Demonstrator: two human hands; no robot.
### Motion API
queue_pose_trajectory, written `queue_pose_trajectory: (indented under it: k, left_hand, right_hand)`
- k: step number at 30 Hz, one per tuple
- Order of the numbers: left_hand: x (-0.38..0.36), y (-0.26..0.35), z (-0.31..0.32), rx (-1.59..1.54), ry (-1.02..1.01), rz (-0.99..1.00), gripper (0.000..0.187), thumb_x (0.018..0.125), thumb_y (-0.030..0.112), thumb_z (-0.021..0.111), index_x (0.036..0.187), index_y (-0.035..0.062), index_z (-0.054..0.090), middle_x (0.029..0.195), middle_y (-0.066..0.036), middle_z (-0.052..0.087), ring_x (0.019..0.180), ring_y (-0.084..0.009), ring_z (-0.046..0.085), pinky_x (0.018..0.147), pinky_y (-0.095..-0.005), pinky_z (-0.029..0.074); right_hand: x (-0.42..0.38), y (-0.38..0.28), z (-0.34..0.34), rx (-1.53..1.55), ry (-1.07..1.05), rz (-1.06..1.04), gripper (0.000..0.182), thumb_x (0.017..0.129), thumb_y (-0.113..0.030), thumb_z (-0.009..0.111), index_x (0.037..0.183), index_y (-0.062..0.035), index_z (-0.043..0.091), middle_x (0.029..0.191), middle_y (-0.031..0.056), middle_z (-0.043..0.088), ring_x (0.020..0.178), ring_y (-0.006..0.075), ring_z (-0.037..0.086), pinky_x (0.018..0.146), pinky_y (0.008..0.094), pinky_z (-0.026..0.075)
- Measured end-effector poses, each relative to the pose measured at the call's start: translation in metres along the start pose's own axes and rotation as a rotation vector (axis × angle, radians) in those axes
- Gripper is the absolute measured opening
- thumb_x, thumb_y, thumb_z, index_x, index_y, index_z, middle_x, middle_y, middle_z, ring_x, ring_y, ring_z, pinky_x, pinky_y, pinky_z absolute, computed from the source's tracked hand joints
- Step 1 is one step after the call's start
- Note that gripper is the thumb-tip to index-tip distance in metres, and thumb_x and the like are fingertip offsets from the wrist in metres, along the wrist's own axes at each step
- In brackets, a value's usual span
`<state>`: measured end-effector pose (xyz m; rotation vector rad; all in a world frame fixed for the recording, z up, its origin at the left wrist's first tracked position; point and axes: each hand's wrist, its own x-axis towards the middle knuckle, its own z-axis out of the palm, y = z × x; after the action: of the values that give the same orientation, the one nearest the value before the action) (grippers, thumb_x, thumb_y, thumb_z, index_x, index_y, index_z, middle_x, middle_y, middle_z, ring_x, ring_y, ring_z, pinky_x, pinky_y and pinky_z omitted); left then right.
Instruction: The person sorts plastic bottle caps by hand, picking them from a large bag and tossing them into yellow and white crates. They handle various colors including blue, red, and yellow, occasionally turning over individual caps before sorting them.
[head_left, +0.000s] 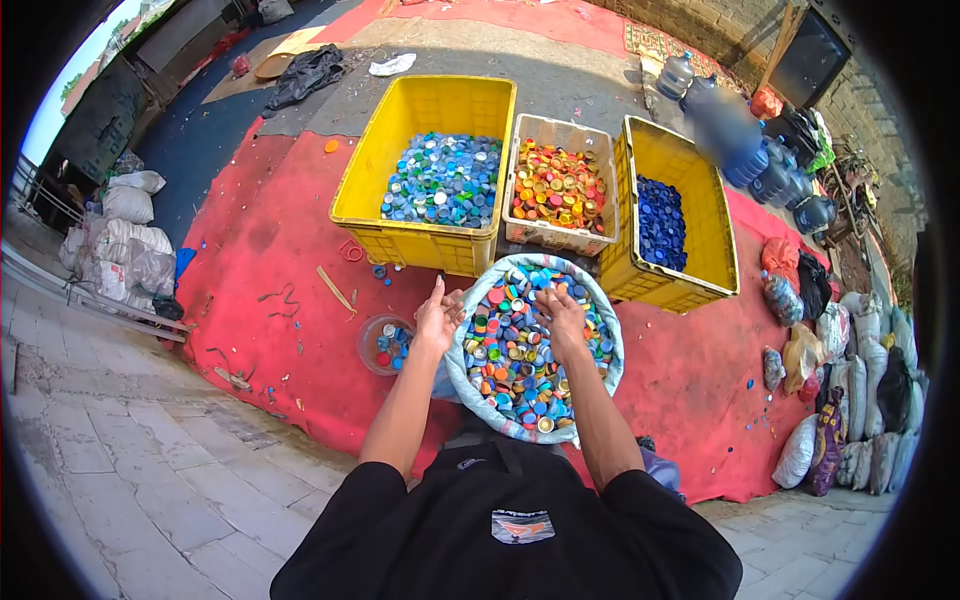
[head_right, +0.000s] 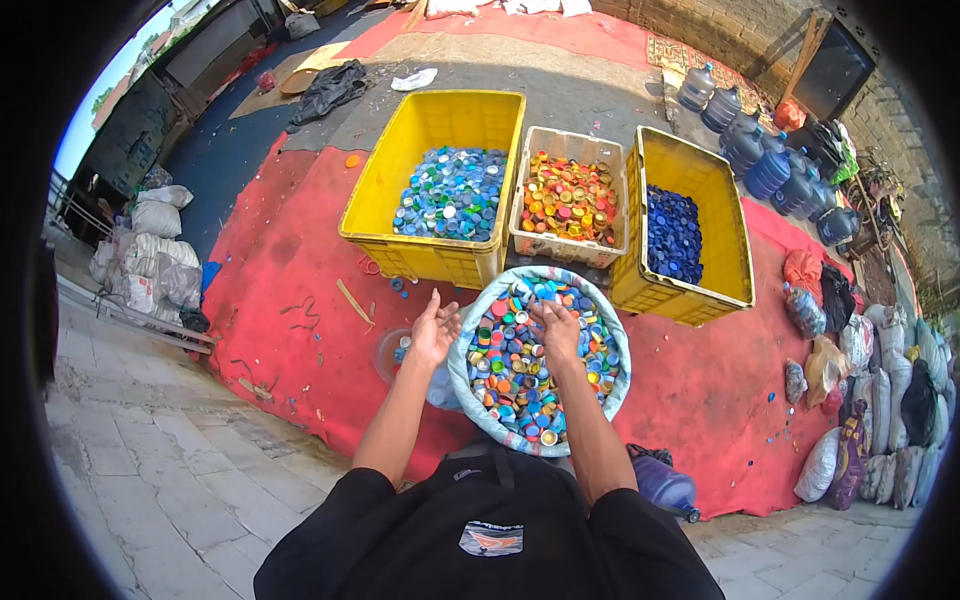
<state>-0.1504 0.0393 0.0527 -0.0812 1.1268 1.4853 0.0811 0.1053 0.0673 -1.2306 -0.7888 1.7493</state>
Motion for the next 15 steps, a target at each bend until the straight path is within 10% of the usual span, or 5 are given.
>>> queue_pose_trajectory:
  k: [6,15]
  left_hand:
    - [-0.038,-0.103,-0.06,0.268,0.083,-0.222,0.035,0.092,0.044,0.058,0.093,0.0086,0.061,0.096,-0.001,0.065,0.078,-0.0109,0.056,0.067,-0.0284,0.049]
    - [-0.072,-0.156,-0.066,0.464,0.115,-0.245,0.022,0.081,0.021,0.076,0.082,0.0048,0.062,0.071,-0.002,0.062,0.053,-0.0044,0.05,0.048,-0.0179,0.041]
  right_hand:
    - [-0.061,0.085,-0.113,-0.369,0.211,0.187,0.043,0.094,-0.041,0.056,0.073,-0.0032,0.059,0.057,0.0017,0.053,0.049,0.0101,0.051,0.048,0.0254,0.042]
    - [-0.092,0.145,-0.152,-0.905,0.261,-0.049,0.028,0.091,-0.024,0.057,0.083,0.0022,0.064,0.067,0.0132,0.064,0.057,0.0221,0.061,0.056,0.0363,0.047]
